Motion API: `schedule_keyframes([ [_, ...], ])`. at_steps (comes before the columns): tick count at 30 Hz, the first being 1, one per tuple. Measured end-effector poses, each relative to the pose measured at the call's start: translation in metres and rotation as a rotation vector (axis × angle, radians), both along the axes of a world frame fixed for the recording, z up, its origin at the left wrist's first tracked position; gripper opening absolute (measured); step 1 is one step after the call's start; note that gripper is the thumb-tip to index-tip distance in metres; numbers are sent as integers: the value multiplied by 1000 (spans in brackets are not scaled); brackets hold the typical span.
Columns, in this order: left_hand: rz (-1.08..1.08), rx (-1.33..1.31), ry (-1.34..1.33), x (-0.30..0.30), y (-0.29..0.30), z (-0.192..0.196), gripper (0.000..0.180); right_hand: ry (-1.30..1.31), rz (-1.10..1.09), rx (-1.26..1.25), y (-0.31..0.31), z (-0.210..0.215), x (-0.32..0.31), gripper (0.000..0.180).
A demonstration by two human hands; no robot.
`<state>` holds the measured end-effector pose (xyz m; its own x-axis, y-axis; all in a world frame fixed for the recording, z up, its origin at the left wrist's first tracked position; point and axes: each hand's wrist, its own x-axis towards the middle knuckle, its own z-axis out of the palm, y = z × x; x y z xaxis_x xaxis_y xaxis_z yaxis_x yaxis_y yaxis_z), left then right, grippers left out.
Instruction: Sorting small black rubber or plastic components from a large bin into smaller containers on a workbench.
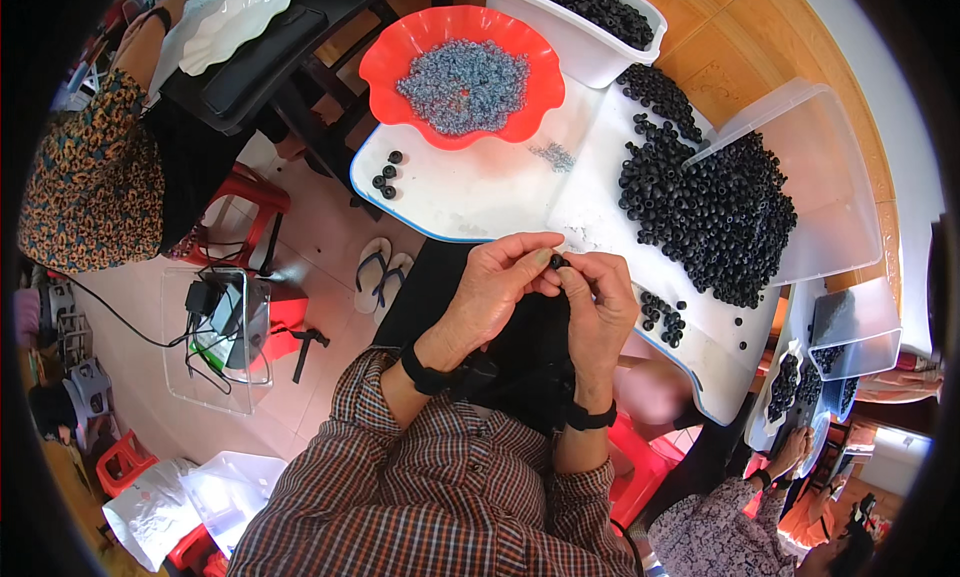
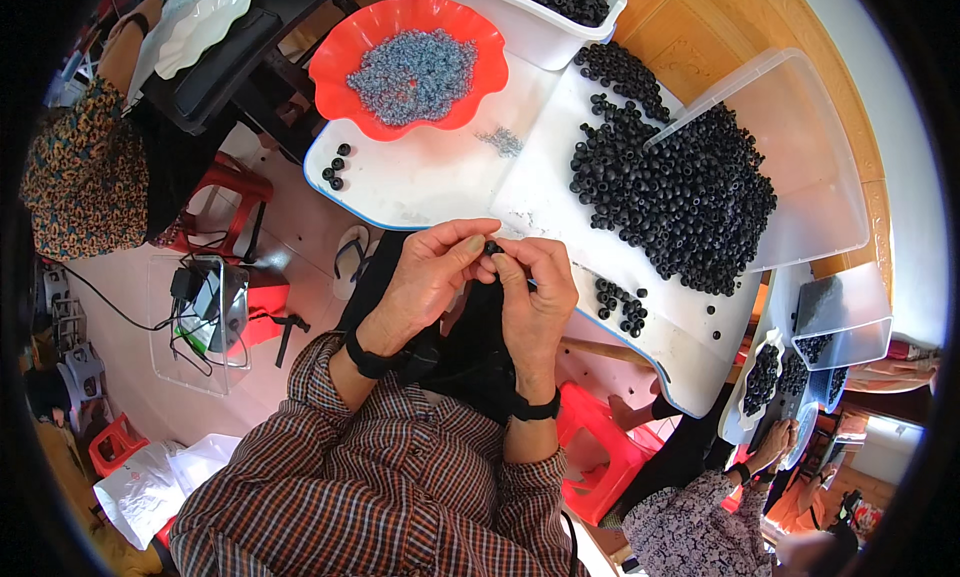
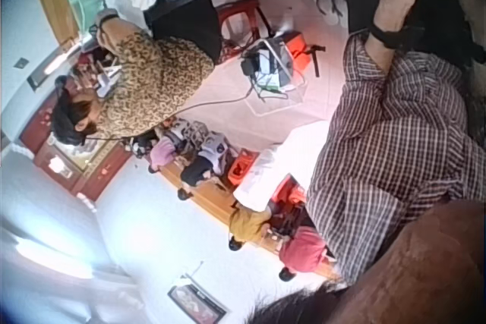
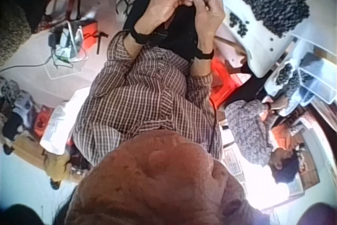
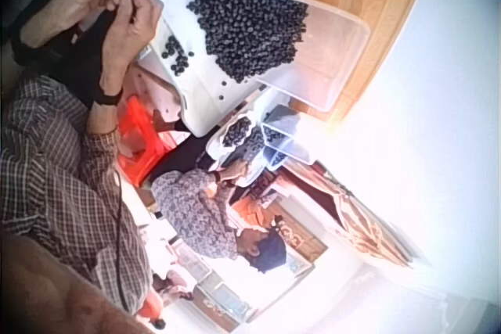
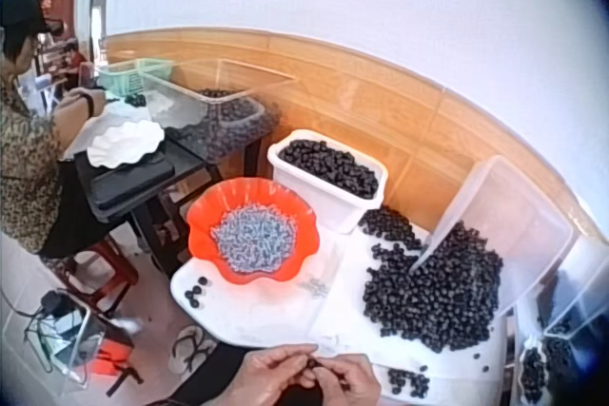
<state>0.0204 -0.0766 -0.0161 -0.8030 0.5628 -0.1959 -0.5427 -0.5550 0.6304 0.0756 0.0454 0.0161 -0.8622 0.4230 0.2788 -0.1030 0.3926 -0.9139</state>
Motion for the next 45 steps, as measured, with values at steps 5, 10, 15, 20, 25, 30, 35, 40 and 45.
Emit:
schedule_keyframes([
  [5,-17,-27,-7,1,0,5,23,-7,-9,82,1,4,0,16],
  [10,-65,-86,1,0,-2,6,21,-21,-3,93,1,5,2,14],
  [15,-91,-166,49,-1,-6,9,21,-11,16,237,1,3,4,13],
  [20,-19,-238,101,3,-3,15,23,-22,42,318,-1,13,3,13],
  [25,-5,-209,119,4,-1,8,25,-42,65,316,-2,12,5,12],
  [30,-89,-273,172,2,-2,13,24,-59,73,213,0,9,10,11],
  [35,-142,-138,132,1,-3,9,26,-83,77,-176,3,7,16,10],
  [40,-172,117,-11,-1,-4,3,28,-33,50,-458,1,5,21,12],
  [45,-161,168,-33,0,-2,-1,26,-30,76,-525,-3,9,21,12],
])
